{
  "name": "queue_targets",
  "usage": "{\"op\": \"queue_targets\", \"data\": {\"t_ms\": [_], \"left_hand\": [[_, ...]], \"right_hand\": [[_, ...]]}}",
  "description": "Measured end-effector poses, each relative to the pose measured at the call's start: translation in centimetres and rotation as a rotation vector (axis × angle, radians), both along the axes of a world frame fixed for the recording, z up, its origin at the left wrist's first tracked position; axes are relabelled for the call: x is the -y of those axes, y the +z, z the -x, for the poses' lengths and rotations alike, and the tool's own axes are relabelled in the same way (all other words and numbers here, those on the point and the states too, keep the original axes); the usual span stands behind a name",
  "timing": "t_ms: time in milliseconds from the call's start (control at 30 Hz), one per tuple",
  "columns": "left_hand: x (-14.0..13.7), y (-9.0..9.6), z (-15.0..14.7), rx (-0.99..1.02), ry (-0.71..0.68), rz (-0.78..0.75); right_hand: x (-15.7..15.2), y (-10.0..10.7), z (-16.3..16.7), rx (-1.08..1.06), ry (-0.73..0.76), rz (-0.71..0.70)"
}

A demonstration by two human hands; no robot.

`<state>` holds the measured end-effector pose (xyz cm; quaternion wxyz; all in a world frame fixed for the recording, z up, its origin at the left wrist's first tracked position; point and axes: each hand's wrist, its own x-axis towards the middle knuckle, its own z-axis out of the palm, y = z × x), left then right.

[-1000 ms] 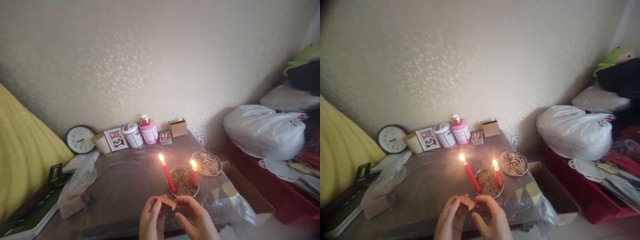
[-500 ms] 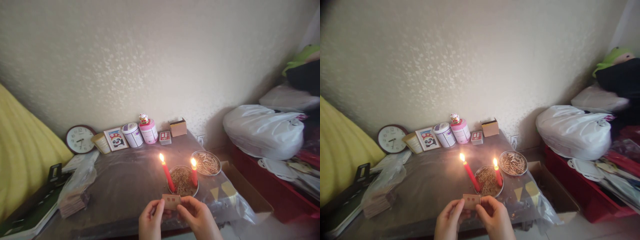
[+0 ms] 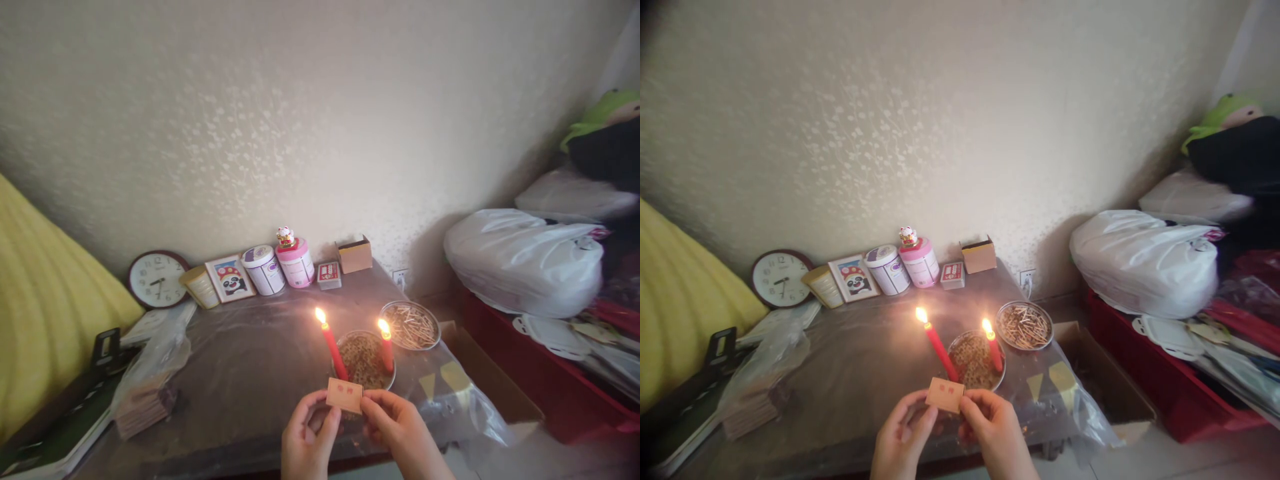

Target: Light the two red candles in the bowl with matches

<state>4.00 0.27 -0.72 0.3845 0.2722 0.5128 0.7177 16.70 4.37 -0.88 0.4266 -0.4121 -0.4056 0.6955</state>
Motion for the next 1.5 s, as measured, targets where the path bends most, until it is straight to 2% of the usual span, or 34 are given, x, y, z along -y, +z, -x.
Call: {"op": "queue_targets", "data": {"t_ms": [233,300,367,467,667,800,933,1067,1233,1367,1500], "left_hand": [[-0.1,0.4,-0.3,0.152,-0.028,-0.077],[-0.1,0.3,-0.1,0.146,-0.023,-0.101],[-0.1,0.1,0.2,0.139,-0.012,-0.121],[-0.2,-0.5,0.8,0.139,0.003,-0.12],[-0.4,-1.2,1.5,0.147,0.039,-0.117],[-0.2,-0.3,1.1,0.157,0.019,-0.122],[0.1,0.8,0.3,0.123,-0.007,-0.124],[0.4,0.2,-0.2,-0.031,-0.063,-0.13],[0.3,-2.3,0.3,-0.374,-0.083,-0.147],[0.0,-3.5,0.8,-0.786,-0.042,-0.224],[-0.1,-3.8,1.2,-0.939,-0.027,-0.259]], "right_hand": [[0.4,0.1,0.4,-0.135,0.005,0.18],[0.3,-0.3,0.5,-0.111,0.015,0.145],[0.3,-0.5,0.4,-0.104,0.035,0.046],[0.5,0.1,0.1,-0.136,0.072,-0.075],[0.5,1.8,-0.3,-0.124,0.071,-0.059],[0.3,1.2,-0.1,-0.159,0.056,-0.081],[0.2,1.1,-0.3,-0.078,0.011,-0.086],[0.0,1.9,-0.9,-0.017,0.015,-0.058],[-0.1,2.3,-1.2,0.057,-0.01,-0.15],[0.3,1.7,-1.0,0.117,0.031,-0.202],[0.5,0.9,-0.7,0.165,0.069,-0.21]]}}
